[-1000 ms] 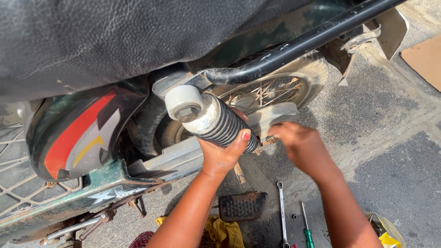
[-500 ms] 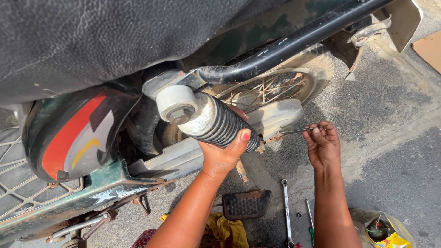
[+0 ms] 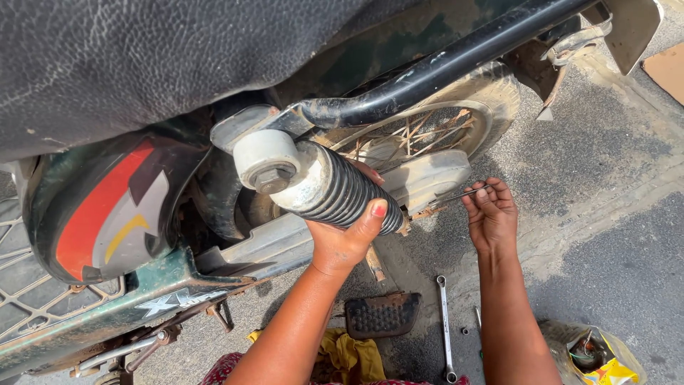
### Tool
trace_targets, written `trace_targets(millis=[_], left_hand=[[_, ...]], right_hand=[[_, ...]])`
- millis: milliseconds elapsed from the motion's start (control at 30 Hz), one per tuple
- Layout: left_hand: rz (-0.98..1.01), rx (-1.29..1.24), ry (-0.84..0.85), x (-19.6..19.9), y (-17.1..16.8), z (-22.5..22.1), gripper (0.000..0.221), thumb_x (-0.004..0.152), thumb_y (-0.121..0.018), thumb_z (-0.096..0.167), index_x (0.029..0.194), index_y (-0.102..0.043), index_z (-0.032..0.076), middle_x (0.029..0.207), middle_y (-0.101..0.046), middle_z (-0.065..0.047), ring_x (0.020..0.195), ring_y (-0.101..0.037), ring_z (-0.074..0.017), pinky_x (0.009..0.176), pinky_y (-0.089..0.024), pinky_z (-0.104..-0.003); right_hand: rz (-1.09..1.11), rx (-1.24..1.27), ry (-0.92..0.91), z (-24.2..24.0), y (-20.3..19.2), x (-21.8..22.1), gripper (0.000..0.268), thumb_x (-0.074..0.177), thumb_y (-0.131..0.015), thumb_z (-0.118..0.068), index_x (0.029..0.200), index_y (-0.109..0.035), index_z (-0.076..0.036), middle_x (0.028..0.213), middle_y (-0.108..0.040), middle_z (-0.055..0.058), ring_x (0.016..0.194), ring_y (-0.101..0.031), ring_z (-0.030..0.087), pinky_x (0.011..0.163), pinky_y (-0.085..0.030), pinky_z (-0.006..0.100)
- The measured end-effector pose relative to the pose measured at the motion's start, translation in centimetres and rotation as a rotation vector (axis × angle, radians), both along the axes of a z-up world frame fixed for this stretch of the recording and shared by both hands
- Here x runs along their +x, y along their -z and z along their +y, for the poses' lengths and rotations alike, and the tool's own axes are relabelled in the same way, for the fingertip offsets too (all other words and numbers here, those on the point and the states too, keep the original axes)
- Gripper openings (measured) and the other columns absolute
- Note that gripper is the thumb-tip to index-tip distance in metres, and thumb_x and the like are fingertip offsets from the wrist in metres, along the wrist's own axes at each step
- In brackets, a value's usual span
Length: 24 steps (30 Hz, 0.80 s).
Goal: The person crouches beside a parked motorcycle and uses wrenches to loosen and remove the footrest assembly and work on the rear shock absorber mounting bolt, handling small bolts and setting the removed footrest on the ground.
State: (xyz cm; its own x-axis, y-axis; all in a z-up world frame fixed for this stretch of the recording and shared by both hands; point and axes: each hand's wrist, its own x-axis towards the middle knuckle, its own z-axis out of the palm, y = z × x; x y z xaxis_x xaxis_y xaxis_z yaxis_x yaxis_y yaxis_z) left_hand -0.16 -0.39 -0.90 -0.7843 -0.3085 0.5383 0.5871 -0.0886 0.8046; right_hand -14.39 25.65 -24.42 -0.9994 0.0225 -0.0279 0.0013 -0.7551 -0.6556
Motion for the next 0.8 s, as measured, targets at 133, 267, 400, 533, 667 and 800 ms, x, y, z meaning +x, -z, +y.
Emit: trace_targets(millis=[133, 267, 400, 533, 667, 800], left_hand=[[0.014, 0.001, 0.004, 0.0, 0.0, -0.1, 0.045, 0.092, -0.084, 0.025, 0.121, -0.057, 0.003, 0.111, -0.067, -0.009, 0.106, -0.066, -0.0187, 0.101, -0.055, -0.035], [-0.002, -0.006, 0.002, 0.0, 0.0, -0.2, 0.043, 0.092, -0.084, 0.024, 0.12, -0.059, 0.003, 0.112, -0.067, -0.009, 0.101, -0.066, -0.0175, 0.101, -0.054, -0.035], [0.0, 0.021, 0.0, 0.1, -0.1, -0.1, 0.046, 0.09, -0.085, 0.025, 0.119, -0.057, 0.003, 0.109, -0.067, -0.008, 0.103, -0.066, -0.0178, 0.099, -0.054, -0.034], [0.0, 0.013, -0.017, 0.3, -0.1, -0.2, 0.046, 0.089, -0.086, 0.022, 0.119, -0.058, 0.003, 0.109, -0.067, -0.008, 0.103, -0.065, -0.0178, 0.099, -0.055, -0.033], [-0.01, 0.03, -0.01, 0.6, -0.5, -0.6, 0.048, 0.088, -0.086, 0.022, 0.12, -0.056, 0.004, 0.108, -0.068, -0.008, 0.102, -0.066, -0.0171, 0.098, -0.055, -0.033], [-0.007, 0.016, -0.01, 0.6, -0.5, -0.4, 0.048, 0.089, -0.086, 0.023, 0.121, -0.056, 0.004, 0.108, -0.068, -0.007, 0.102, -0.066, -0.0168, 0.098, -0.055, -0.032]], right_hand=[[0.056, 0.133, -0.003, 0.3, -2.2, -0.5, 0.024, 0.1, -0.061, 0.008, 0.12, -0.062, -0.007, 0.107, -0.071, 0.01, 0.099, -0.074, 0.023, 0.085, -0.065, 0.033], [0.118, 0.416, 0.027, -0.7, -9.8, 0.3, 0.022, 0.099, -0.06, 0.009, 0.116, -0.065, -0.005, 0.107, -0.072, 0.012, 0.096, -0.073, 0.021, 0.082, -0.064, 0.033], [0.665, 1.323, -0.027, -4.0, -17.1, 3.3, 0.022, 0.098, -0.062, 0.008, 0.11, -0.071, -0.009, 0.105, -0.075, 0.01, 0.09, -0.074, 0.019, 0.077, -0.063, 0.031], [1.223, 1.765, -0.003, -7.4, -23.9, 8.9, 0.035, 0.077, -0.063, 0.008, 0.105, -0.073, -0.01, 0.099, -0.078, 0.006, 0.088, -0.074, 0.025, 0.072, -0.062, 0.036], [0.918, 1.725, -0.069, -3.2, -19.2, 7.4, 0.037, 0.092, -0.055, 0.016, 0.102, -0.076, -0.013, 0.1, -0.079, 0.006, 0.078, -0.074, 0.018, 0.062, -0.058, 0.029], [0.415, 0.695, 0.035, 1.0, -13.4, 5.1, 0.022, 0.102, -0.058, 0.012, 0.114, -0.063, -0.005, 0.11, -0.07, 0.013, 0.104, -0.071, 0.024, 0.091, -0.063, 0.037]])
